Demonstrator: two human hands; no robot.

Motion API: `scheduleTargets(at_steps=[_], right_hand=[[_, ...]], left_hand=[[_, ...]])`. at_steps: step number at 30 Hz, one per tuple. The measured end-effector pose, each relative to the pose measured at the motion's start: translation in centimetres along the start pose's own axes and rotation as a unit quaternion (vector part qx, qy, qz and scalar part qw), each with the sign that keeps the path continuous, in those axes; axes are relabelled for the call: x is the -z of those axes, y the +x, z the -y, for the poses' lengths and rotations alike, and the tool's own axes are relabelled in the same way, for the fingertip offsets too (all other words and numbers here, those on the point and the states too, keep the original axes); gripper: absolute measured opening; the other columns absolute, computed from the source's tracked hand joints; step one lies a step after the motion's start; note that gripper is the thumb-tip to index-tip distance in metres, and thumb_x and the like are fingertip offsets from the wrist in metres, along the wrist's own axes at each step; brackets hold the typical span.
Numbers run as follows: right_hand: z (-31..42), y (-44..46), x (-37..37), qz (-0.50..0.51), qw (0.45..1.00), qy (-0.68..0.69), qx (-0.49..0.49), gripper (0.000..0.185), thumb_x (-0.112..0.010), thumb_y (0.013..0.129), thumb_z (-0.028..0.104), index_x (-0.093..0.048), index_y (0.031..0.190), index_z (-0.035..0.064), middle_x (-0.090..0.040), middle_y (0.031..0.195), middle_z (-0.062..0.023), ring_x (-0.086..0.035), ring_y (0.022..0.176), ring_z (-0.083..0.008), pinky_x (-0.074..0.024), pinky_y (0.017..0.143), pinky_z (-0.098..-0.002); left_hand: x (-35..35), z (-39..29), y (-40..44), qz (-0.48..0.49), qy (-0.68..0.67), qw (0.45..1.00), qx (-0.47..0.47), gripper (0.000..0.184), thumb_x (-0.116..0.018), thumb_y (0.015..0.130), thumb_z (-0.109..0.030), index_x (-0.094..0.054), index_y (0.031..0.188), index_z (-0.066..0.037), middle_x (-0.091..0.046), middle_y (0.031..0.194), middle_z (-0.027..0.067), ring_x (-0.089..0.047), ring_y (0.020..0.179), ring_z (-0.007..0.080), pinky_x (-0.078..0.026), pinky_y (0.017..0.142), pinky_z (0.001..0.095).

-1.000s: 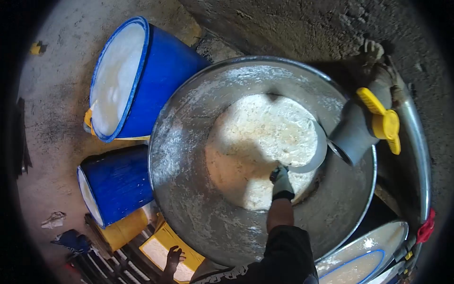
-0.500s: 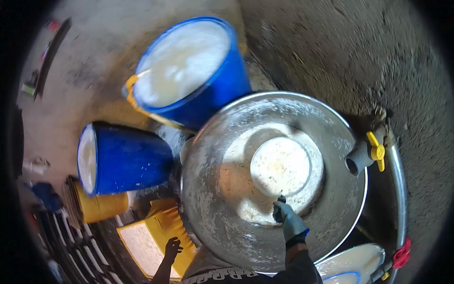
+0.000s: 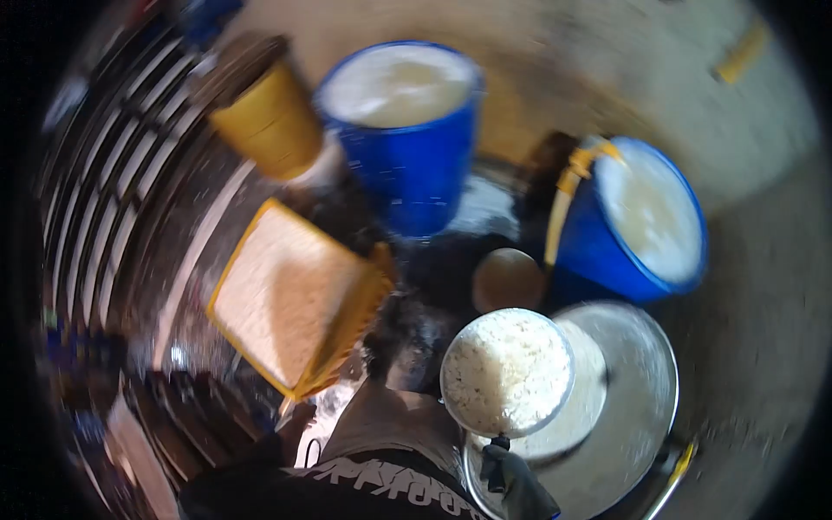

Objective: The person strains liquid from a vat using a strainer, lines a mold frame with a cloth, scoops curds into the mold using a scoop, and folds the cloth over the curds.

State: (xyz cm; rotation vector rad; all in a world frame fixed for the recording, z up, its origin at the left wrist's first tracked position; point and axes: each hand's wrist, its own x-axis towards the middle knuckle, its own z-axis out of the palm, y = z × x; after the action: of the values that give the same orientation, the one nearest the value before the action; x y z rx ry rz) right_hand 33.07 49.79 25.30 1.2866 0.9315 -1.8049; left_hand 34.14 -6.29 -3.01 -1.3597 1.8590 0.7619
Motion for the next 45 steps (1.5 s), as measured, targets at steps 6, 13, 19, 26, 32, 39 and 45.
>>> scheduleTargets(at_steps=[6, 13, 19, 26, 32, 39, 45], right_hand=[[0.0, 8.7, -13.1, 0.075, 0.988, -0.070, -0.111, 0.015, -0.055, 0.091, 0.019, -0.054, 0.078, 0.0107, -0.050, 0.058, 0.0005, -0.048, 0.045, -0.0110, -0.0399, 0.042, -0.0250], [-1.6, 19.5, -28.5, 0.145, 0.957, -0.166, -0.190, 0.019, -0.054, 0.092, 0.022, -0.053, 0.075, 0.0132, -0.048, 0.055, 0.0021, -0.046, 0.044, -0.0103, -0.0378, 0.043, -0.0241], [-2.8, 26.0, -40.4, 0.199, 0.928, -0.254, -0.187, 0.022, -0.053, 0.093, 0.024, -0.052, 0.073, 0.0156, -0.046, 0.054, 0.0038, -0.045, 0.043, -0.0083, -0.0346, 0.042, -0.0212], [-2.4, 29.4, -47.8, 0.174, 0.938, -0.265, -0.142, 0.023, -0.055, 0.093, 0.026, -0.049, 0.073, 0.0171, -0.045, 0.056, 0.0052, -0.043, 0.044, -0.0078, -0.0354, 0.044, -0.0199], [1.4, 27.4, -48.7, 0.075, 0.944, -0.315, 0.053, 0.017, -0.058, 0.088, 0.026, -0.056, 0.082, 0.0107, -0.049, 0.060, 0.0015, -0.047, 0.046, -0.0107, -0.0389, 0.043, -0.0231], [9.8, 30.8, -41.8, -0.299, 0.723, -0.324, 0.532, 0.031, -0.066, 0.079, 0.025, -0.051, 0.095, 0.0029, -0.056, 0.067, -0.0062, -0.058, 0.056, -0.0169, -0.0458, 0.046, -0.0313], [13.1, 15.7, -23.0, -0.181, 0.821, 0.010, 0.541, 0.032, -0.066, 0.079, 0.009, -0.048, 0.104, 0.0065, -0.048, 0.077, -0.0006, -0.047, 0.063, -0.0090, -0.0421, 0.053, -0.0254]], left_hand=[[3.2, 6.6, 5.1, -0.077, -0.340, 0.936, -0.052, 0.040, -0.060, 0.089, -0.033, -0.052, 0.119, -0.007, -0.062, 0.069, 0.0110, -0.063, 0.058, 0.0225, -0.053, 0.050, 0.0346], [6.0, 3.7, 7.1, -0.126, -0.394, 0.888, -0.202, 0.051, -0.064, 0.086, -0.022, -0.045, 0.132, -0.016, -0.066, 0.076, 0.0067, -0.062, 0.062, 0.0150, -0.050, 0.056, 0.0314], [8.3, 2.6, 6.0, -0.149, -0.294, 0.932, -0.154, 0.052, -0.068, 0.078, -0.016, -0.049, 0.127, -0.015, -0.068, 0.077, 0.0093, -0.066, 0.069, 0.0234, -0.051, 0.065, 0.0375], [8.8, 2.2, 5.5, -0.139, -0.315, 0.923, -0.173, 0.050, -0.069, 0.078, -0.015, -0.050, 0.125, -0.014, -0.068, 0.072, 0.0078, -0.066, 0.067, 0.0218, -0.051, 0.063, 0.0368], [8.6, 2.0, 4.9, -0.139, -0.343, 0.909, -0.193, 0.048, -0.067, 0.083, -0.013, -0.047, 0.127, -0.013, -0.067, 0.070, 0.0073, -0.063, 0.054, 0.0154, -0.049, 0.048, 0.0311], [7.8, 4.5, 10.2, -0.194, -0.097, 0.965, -0.151, 0.049, -0.065, 0.081, -0.045, -0.053, 0.116, -0.014, -0.067, 0.084, 0.0159, -0.065, 0.072, 0.0306, -0.049, 0.064, 0.0408], [11.7, -0.6, 10.8, -0.419, 0.275, 0.715, -0.488, 0.011, -0.057, 0.085, -0.015, -0.056, 0.082, -0.005, -0.055, 0.079, 0.0108, -0.057, 0.071, 0.0247, -0.049, 0.060, 0.0374]])
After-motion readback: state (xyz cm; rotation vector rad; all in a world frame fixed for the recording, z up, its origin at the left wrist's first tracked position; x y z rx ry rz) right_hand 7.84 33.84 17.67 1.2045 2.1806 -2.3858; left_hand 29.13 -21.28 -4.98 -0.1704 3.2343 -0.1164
